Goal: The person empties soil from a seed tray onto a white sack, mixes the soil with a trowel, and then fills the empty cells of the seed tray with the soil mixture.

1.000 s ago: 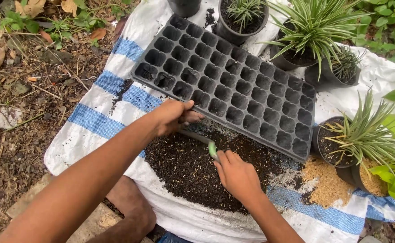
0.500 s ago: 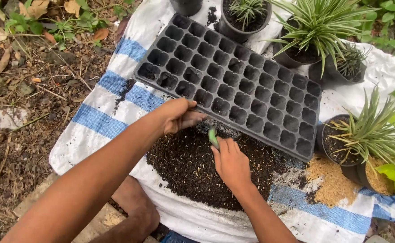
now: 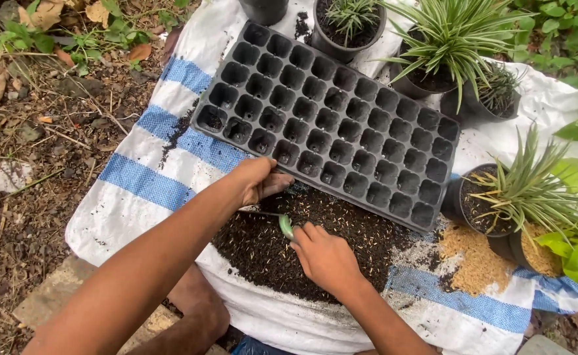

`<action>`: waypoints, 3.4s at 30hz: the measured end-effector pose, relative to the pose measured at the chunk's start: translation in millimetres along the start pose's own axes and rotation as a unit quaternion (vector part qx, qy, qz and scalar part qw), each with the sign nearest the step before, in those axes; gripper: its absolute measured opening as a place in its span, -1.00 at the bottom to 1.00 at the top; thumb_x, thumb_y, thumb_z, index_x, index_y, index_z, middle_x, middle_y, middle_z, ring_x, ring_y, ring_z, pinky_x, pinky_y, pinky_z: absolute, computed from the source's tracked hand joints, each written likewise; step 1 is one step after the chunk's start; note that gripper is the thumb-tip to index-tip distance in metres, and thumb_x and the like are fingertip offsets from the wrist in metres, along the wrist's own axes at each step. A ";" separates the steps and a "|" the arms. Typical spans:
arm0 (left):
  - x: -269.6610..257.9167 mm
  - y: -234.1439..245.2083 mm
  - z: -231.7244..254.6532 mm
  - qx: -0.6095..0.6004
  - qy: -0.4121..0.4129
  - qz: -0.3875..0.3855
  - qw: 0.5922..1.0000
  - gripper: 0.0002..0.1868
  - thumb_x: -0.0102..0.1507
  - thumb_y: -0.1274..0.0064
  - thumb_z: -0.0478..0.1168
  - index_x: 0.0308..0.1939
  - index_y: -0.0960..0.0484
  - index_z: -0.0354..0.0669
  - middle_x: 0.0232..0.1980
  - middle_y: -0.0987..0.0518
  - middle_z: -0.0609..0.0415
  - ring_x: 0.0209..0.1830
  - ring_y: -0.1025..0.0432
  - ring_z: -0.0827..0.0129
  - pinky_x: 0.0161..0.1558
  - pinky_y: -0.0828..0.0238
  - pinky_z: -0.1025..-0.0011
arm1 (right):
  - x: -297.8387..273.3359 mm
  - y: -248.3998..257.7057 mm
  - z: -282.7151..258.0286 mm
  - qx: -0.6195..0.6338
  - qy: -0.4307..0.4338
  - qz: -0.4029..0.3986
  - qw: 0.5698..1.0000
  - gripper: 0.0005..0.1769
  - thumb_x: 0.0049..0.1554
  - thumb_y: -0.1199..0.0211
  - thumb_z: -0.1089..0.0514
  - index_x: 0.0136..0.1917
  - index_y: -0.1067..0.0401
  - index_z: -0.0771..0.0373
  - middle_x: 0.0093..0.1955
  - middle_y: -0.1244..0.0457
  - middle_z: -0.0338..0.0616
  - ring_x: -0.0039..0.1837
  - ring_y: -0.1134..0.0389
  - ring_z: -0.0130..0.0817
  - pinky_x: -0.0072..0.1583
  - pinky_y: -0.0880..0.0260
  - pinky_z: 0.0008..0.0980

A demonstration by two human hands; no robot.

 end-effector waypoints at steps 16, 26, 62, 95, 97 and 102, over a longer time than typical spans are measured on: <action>-58.5 -64.5 -15.2 0.120 -0.015 -0.066 0.990 -0.62 0.44 0.16 -0.02 0.22 -0.53 -0.13 -0.18 -0.61 0.17 -0.40 -0.35 0.54 -0.37 -0.27 0.57 | -152.2 -11.0 139.6 -0.070 -0.172 0.149 0.971 -0.69 0.19 -0.20 0.03 0.11 -0.39 0.26 -0.02 -0.31 -0.19 -0.25 -0.32 -0.41 -0.36 -0.30 -0.44; -49.0 -70.9 -25.6 0.108 -0.026 -0.050 0.993 -0.69 0.49 0.19 -0.01 -0.07 -0.55 -0.11 -0.22 -0.60 0.18 -0.35 -0.40 0.50 -0.22 -0.27 0.46 | -140.0 -42.2 154.5 -0.044 -0.247 0.045 0.967 -0.55 0.31 0.08 -0.08 0.28 -0.32 0.25 -0.05 -0.27 -0.21 -0.28 -0.32 -0.44 -0.43 -0.37 -0.51; -6.9 -56.9 -63.3 0.076 -0.010 -0.001 0.997 -0.71 0.48 0.14 -0.14 -0.03 -0.58 -0.30 -0.21 -0.64 0.06 -0.45 -0.38 0.53 -0.39 -0.38 0.60 | -246.4 -57.8 172.8 -0.046 -0.248 0.019 0.968 -0.61 0.25 0.01 -0.14 0.10 -0.35 0.19 -0.03 -0.30 -0.28 -0.34 -0.30 -0.44 -0.38 -0.32 -0.44; -51.2 -27.4 -55.9 0.155 -0.009 -0.005 0.988 -0.59 0.49 0.13 -0.02 -0.24 -0.60 -0.27 -0.42 -0.51 0.12 -0.69 -0.08 0.61 -0.67 0.04 0.66 | -305.9 0.2 161.2 0.218 -0.419 -0.095 0.876 -0.63 0.20 -0.04 -0.15 0.17 -0.40 0.03 -0.17 -0.47 -0.24 -0.21 -0.46 -0.39 -0.07 -0.45 -0.35; -56.3 -19.9 -47.8 0.243 -0.098 -0.010 0.965 -0.62 0.49 0.26 -0.10 -0.17 -0.59 -0.28 -0.46 -0.46 0.07 -0.64 -0.10 0.49 -0.61 0.07 0.54 | -302.2 -0.4 159.8 0.256 -0.465 -0.086 0.843 -0.63 0.22 -0.03 -0.12 0.18 -0.44 0.05 -0.38 -0.41 -0.18 -0.35 -0.34 -0.40 -0.20 -0.29 -0.35; -78.5 -7.2 -34.1 0.349 -0.203 0.089 0.911 -0.63 0.42 0.20 -0.10 -0.04 -0.70 -0.22 -0.46 -0.49 0.09 -0.62 -0.16 0.50 -0.55 -0.04 0.52 | -309.2 -6.0 180.2 0.213 -0.467 -0.113 0.851 -0.63 0.17 -0.10 -0.19 0.11 -0.47 0.01 -0.37 -0.46 -0.20 -0.34 -0.40 -0.39 -0.18 -0.36 -0.37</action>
Point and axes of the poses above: each hand's wrist, its own x-axis towards the middle knuckle, its own y-axis out of the back of the hand, z = x × y, the point moved 4 cm from there along x, towards the middle knuckle
